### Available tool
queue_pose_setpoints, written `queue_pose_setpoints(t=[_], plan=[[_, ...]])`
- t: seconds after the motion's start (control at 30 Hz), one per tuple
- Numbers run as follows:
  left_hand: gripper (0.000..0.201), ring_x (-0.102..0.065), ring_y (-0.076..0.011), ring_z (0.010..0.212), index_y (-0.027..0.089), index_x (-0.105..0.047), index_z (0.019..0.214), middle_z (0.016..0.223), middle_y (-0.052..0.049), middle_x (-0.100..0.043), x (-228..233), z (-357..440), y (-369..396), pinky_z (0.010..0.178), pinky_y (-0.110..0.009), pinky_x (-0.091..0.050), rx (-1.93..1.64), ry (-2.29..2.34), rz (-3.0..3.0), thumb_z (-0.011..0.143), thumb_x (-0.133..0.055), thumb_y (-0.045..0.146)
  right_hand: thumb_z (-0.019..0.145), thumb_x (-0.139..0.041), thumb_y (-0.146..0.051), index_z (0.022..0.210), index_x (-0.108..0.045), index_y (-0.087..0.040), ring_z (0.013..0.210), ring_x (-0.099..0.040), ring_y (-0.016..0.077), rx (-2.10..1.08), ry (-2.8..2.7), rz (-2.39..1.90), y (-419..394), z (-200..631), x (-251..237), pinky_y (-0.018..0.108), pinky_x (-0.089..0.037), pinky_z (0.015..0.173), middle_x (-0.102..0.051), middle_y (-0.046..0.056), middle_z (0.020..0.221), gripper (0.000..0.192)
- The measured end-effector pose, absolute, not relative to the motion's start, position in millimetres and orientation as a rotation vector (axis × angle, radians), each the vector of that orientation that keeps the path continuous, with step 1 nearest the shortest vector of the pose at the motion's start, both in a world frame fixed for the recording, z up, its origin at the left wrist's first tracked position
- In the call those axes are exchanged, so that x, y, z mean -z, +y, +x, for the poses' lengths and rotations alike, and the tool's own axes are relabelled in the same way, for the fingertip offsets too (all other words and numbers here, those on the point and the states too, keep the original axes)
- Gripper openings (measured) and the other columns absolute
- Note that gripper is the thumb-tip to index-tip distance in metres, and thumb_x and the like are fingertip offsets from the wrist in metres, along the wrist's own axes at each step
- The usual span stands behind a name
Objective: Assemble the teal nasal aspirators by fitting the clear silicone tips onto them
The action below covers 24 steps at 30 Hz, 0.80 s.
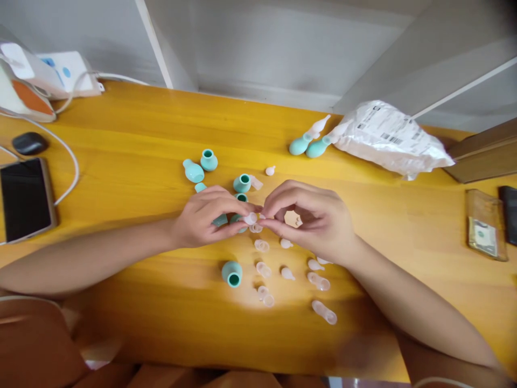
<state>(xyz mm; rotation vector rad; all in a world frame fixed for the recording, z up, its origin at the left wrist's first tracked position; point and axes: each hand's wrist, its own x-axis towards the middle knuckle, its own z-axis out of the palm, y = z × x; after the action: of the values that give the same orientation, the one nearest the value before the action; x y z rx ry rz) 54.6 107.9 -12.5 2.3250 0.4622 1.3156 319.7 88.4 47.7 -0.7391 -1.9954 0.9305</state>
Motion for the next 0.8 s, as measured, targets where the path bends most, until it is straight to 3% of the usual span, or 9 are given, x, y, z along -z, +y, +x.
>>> queue_pose_setpoints(t=[0.27,0.8], plan=[[0.024,-0.09,-0.0206,0.1,0.025,-0.072,0.128,0.116,-0.008,-0.092,12.1,54.0,107.8,0.086,-0.032,-0.068,-1.325,0.427,2.345,0.107,-0.084,0.025,0.101,-0.093,-0.028,0.11,-0.087,-0.027,0.087,-0.082,0.0189,-0.905,-2.06,-0.741,88.0,319.8,-44.0,0.033,-0.07,0.079,-0.087,0.004,0.104,0.011],[0.021,-0.09,-0.0194,0.098,0.027,-0.074,0.125,0.114,-0.005,-0.092,13.1,53.9,106.8,0.086,-0.031,-0.069,-1.315,0.471,2.307,0.107,-0.086,0.028,0.104,-0.09,-0.031,0.115,-0.084,-0.028,0.084,-0.08,0.0191,-0.807,-2.054,-0.755,83.0,317.3,-41.8,0.034,-0.069,0.076,-0.084,0.003,0.1,0.012]])
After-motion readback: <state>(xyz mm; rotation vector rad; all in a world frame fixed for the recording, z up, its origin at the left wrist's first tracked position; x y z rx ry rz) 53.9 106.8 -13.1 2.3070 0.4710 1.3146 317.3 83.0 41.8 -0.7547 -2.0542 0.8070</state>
